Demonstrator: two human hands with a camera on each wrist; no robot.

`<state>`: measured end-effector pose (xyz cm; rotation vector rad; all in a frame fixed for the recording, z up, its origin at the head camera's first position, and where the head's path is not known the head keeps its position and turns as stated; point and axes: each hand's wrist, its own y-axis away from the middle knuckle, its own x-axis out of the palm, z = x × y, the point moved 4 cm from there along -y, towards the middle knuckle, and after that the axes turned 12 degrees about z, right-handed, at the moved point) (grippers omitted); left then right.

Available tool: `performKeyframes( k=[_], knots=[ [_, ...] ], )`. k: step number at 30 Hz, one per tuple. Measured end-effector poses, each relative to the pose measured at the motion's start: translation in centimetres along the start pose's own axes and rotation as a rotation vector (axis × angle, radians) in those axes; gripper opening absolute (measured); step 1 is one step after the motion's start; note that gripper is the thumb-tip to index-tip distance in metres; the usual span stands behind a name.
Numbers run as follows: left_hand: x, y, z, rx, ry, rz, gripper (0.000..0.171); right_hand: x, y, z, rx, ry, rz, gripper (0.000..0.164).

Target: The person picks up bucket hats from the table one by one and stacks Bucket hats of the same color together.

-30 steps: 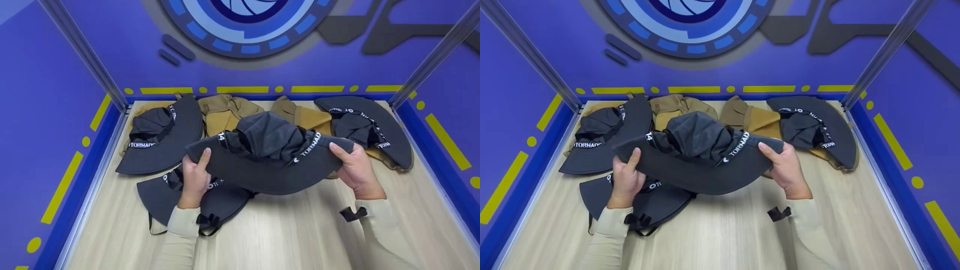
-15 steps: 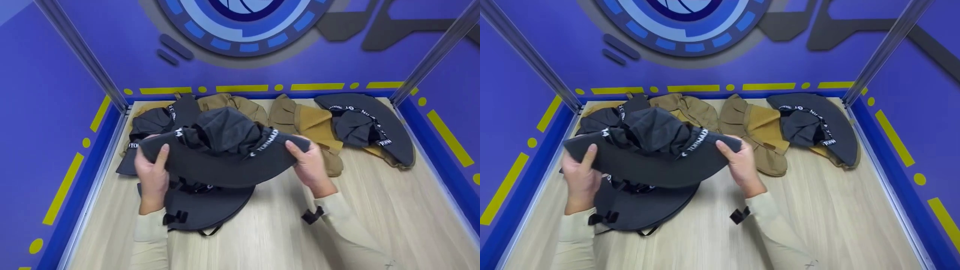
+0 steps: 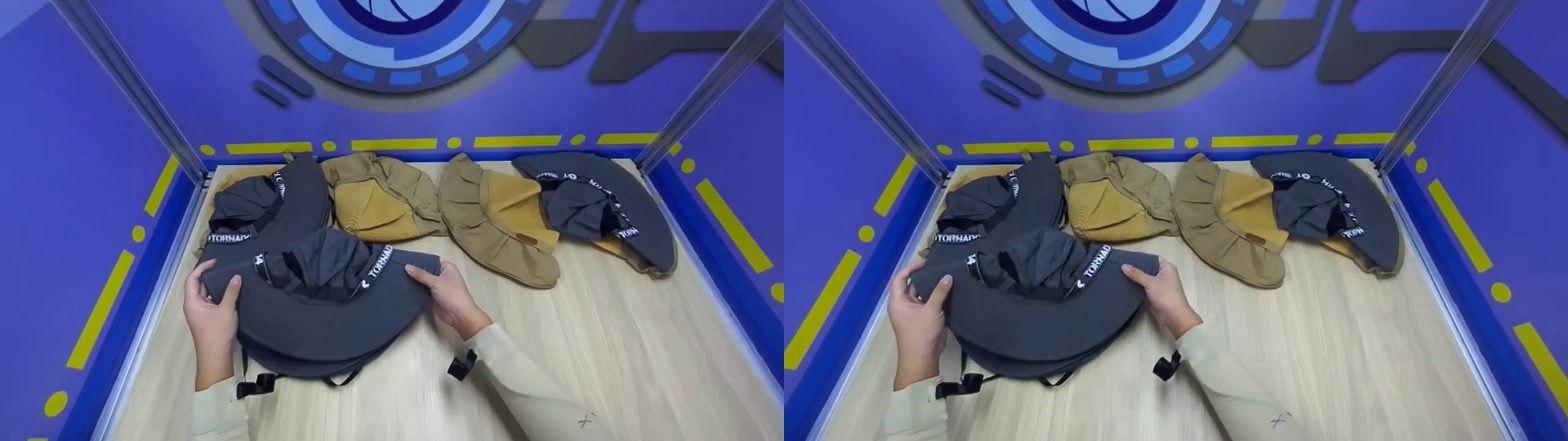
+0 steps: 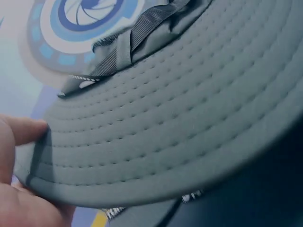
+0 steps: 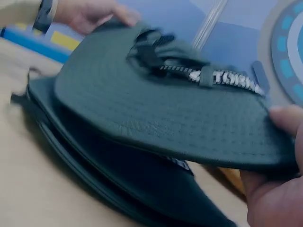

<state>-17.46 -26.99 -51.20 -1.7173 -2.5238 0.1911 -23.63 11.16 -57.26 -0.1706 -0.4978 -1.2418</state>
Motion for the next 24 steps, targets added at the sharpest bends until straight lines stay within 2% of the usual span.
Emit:
performKeyframes(
  k=[3,6,9,12,15,19,24],
  knots=[
    [-0.6,0.1,1.1,-0.091,-0.154,-0.016,0.051,0.2,-0.1,-0.9,0.028,0.033,-0.022,0.065],
    [-0.9,0.1,1.9,-0.163,-0.341,0.0,0.052,0.4,-0.2,-1.2,0.029,0.174,-0.045,0.077],
    [-1.0,0.1,2.2,-0.192,-0.539,0.03,0.056,0.5,-0.3,-1.4,0.023,0.424,-0.083,0.074],
    [-0.7,0.1,2.3,-0.244,-0.684,0.072,0.065,0.6,-0.3,-1.2,-0.012,0.713,-0.118,0.063],
    [-0.1,0.4,2.6,-0.311,-0.778,0.149,0.074,0.8,-0.1,-1.2,-0.063,0.94,-0.139,0.05],
    [0.8,1.0,3.5,-0.387,-0.887,0.278,0.086,1.3,0.3,-1.7,-0.133,1.118,-0.107,0.039],
    [1.5,1.5,4.7,-0.423,-0.957,0.359,0.097,2.1,0.6,-2.4,-0.186,1.256,-0.005,0.05]
  ],
)
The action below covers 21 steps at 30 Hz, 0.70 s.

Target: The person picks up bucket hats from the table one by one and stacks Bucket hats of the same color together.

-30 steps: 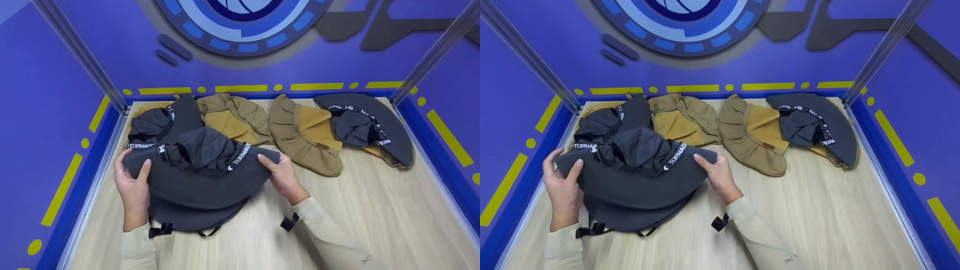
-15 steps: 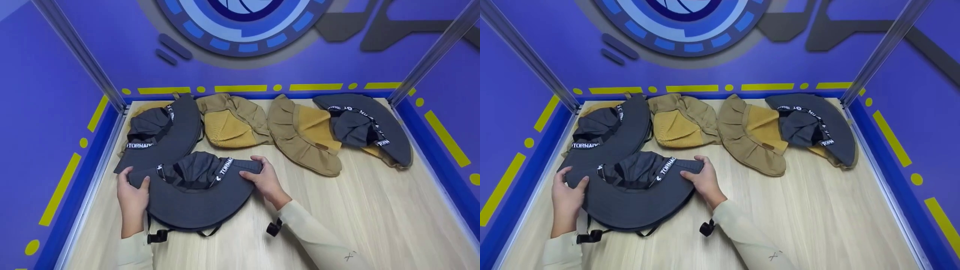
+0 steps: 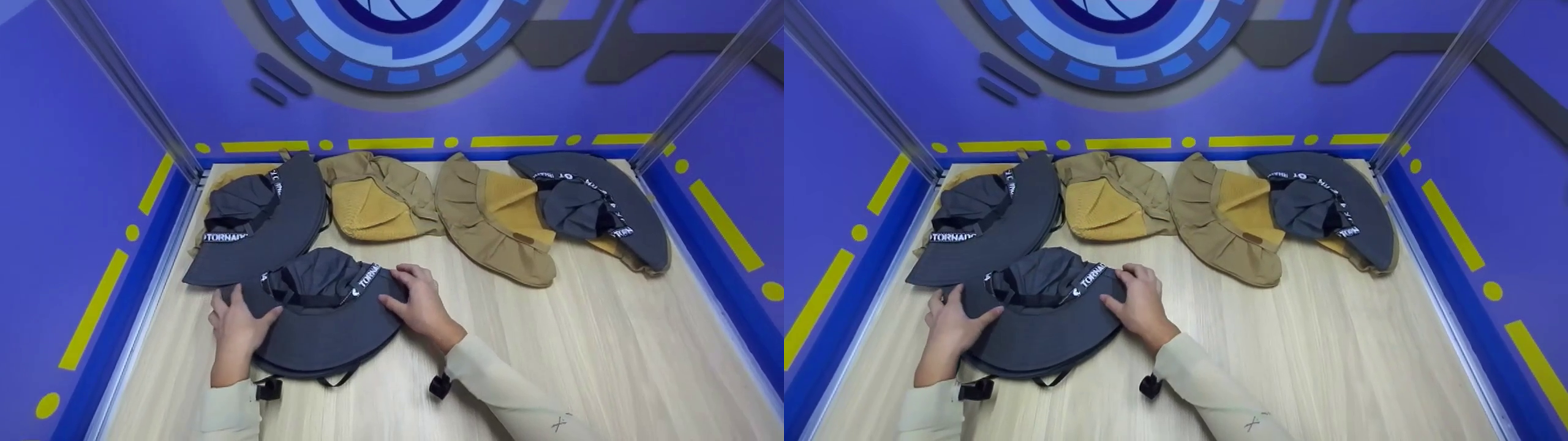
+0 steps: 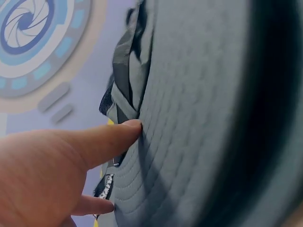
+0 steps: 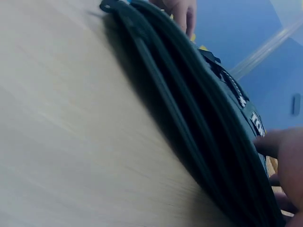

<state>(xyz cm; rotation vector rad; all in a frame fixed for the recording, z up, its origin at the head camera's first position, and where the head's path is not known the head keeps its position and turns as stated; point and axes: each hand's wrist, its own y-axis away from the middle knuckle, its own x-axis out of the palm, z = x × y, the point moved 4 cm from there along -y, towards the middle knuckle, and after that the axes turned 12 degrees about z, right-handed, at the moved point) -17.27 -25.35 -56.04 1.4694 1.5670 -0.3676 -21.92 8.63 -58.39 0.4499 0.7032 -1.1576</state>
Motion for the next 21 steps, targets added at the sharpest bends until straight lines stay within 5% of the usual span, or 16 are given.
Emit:
performKeyframes(
  k=[10,14,16,21],
  knots=[
    [0.2,-0.3,-0.5,-0.025,-0.021,0.021,0.091,0.6,-0.1,0.5,-0.015,0.074,0.03,0.057],
    [0.8,0.7,-2.2,-0.016,-0.085,-0.043,0.084,0.5,-0.1,0.4,-0.015,0.058,0.015,0.059],
    [1.6,1.3,-3.6,0.05,-0.133,-0.099,0.082,0.2,-0.1,0.2,-0.022,0.039,0.003,0.06],
    [4.7,2.4,-7.6,0.398,-0.31,-0.127,0.086,-1.4,-0.1,-0.5,-0.027,-0.043,-0.036,0.059]
  ],
)
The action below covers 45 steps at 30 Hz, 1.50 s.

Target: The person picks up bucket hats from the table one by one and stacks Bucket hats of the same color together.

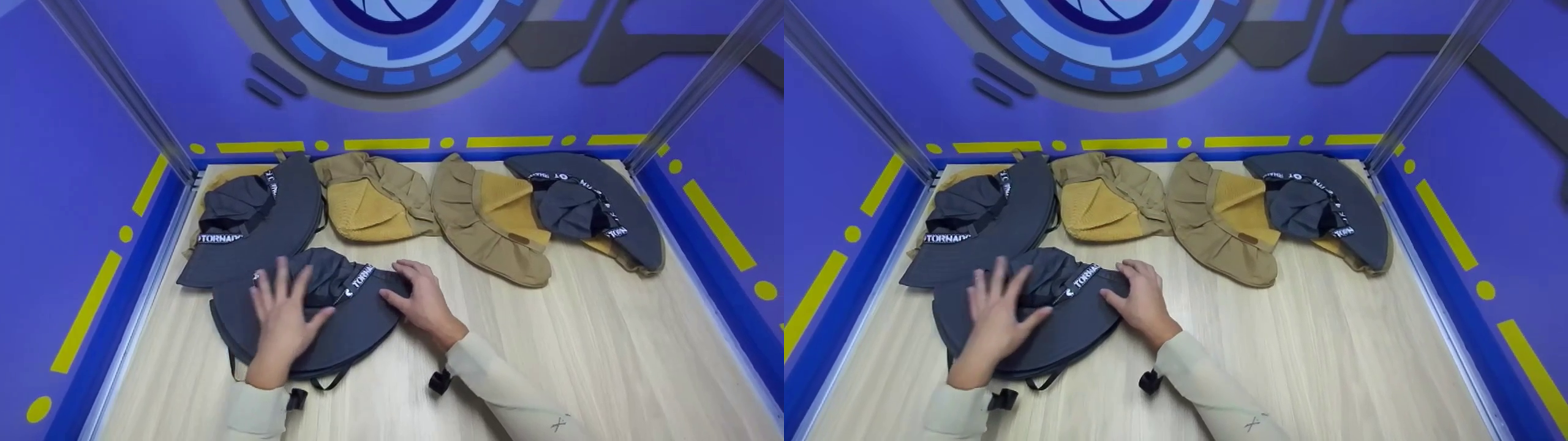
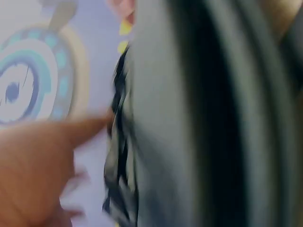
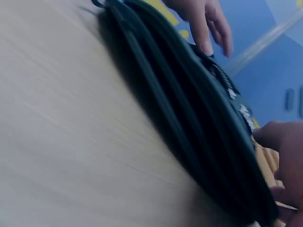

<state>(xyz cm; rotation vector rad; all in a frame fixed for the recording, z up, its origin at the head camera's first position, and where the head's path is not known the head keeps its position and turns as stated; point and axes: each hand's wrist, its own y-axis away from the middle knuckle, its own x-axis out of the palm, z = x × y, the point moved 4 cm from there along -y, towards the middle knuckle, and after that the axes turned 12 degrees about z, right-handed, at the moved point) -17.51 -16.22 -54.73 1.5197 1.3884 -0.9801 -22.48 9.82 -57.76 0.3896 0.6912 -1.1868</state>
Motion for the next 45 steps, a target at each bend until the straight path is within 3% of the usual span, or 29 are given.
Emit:
performKeyframes(
  k=[2,4,13,21,27,30,34,38,45],
  knots=[
    [1.0,0.0,-1.2,0.103,-0.055,0.046,0.088,-1.0,-0.1,-0.3,-0.001,-0.022,-0.017,0.056],
    [1.8,0.1,-1.7,0.138,-0.091,0.11,0.088,-2.2,-0.2,-0.7,-0.01,-0.033,-0.034,0.052],
    [3.8,-0.1,-1.2,0.104,-0.076,0.285,0.088,-10.1,-0.6,-4.6,-0.013,0.056,-0.153,0.037],
    [4.2,-0.2,-1.2,0.116,-0.083,0.292,0.089,-18.5,0.2,-9.3,-0.068,0.21,-0.384,0.031],
    [4.1,-0.3,-1.3,0.131,-0.088,0.285,0.089,-24.2,1.1,-13.5,-0.086,0.335,-0.49,0.034],
    [4.1,-0.4,-1.2,0.13,-0.095,0.282,0.088,-26.1,1.8,-15.8,0.001,0.409,-0.472,0.04],
    [4.2,-0.4,-1.0,0.118,-0.099,0.294,0.088,-27.3,2.4,-18.3,0.185,0.487,-0.326,0.051],
    [4.3,-0.2,-1.0,0.116,-0.089,0.296,0.089,-28.2,2.8,-20.0,0.328,0.488,-0.211,0.058],
    [4.9,-0.4,-1.2,0.115,-0.102,0.306,0.088,-29.6,4.5,-22.4,0.456,0.447,-0.234,0.064]
  ],
)
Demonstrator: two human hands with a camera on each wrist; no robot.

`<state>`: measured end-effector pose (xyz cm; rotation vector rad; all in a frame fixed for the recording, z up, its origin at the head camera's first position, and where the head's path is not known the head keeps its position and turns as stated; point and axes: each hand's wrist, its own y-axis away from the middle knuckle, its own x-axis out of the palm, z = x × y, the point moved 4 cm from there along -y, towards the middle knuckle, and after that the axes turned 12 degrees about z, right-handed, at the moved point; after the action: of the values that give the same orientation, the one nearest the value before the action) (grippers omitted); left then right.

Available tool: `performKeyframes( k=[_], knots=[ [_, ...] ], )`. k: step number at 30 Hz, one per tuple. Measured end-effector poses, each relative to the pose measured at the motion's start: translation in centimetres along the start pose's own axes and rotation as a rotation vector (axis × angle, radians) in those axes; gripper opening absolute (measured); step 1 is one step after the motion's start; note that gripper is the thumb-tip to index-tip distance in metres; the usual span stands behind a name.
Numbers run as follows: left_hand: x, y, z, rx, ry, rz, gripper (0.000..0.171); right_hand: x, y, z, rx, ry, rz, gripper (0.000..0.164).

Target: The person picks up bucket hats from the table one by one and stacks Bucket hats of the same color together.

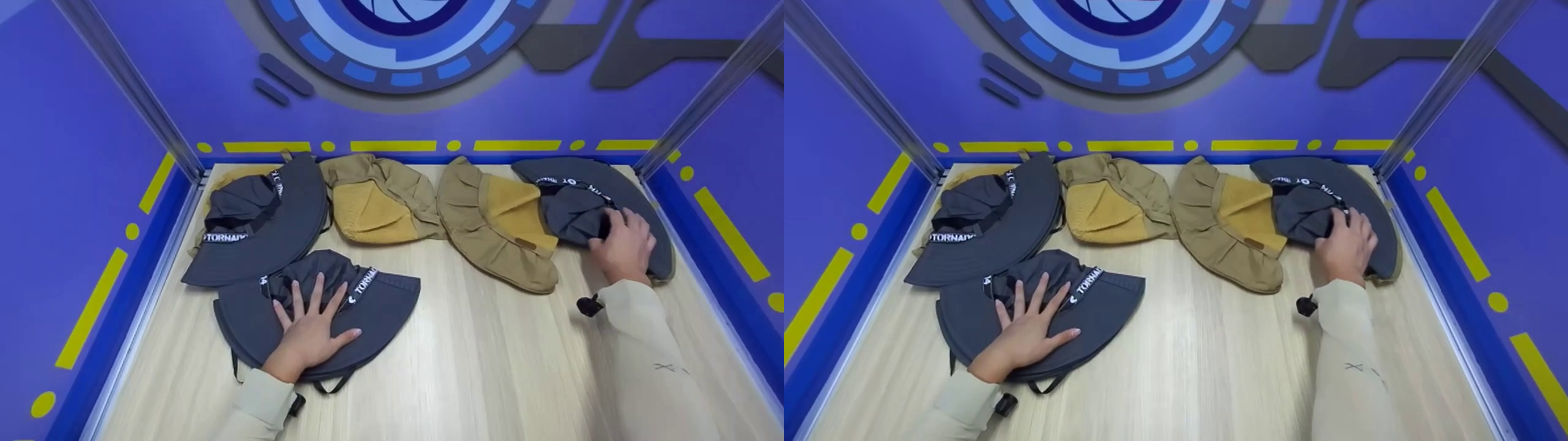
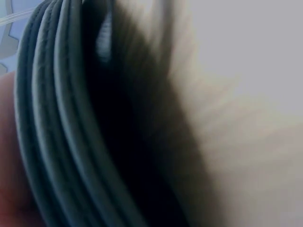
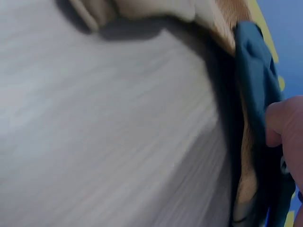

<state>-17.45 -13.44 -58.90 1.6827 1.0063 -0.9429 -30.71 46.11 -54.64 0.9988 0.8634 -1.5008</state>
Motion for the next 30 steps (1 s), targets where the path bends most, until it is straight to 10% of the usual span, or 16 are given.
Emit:
performKeyframes(
  k=[17,30],
  knots=[
    [0.1,-0.1,-0.1,-0.018,-0.012,-0.015,0.089,0.0,0.8,-2.4,0.117,0.037,0.042,0.057],
    [0.1,-0.2,0.0,-0.018,-0.019,-0.021,0.088,-3.5,1.3,-3.0,0.158,-0.008,-0.315,0.031]
  ],
)
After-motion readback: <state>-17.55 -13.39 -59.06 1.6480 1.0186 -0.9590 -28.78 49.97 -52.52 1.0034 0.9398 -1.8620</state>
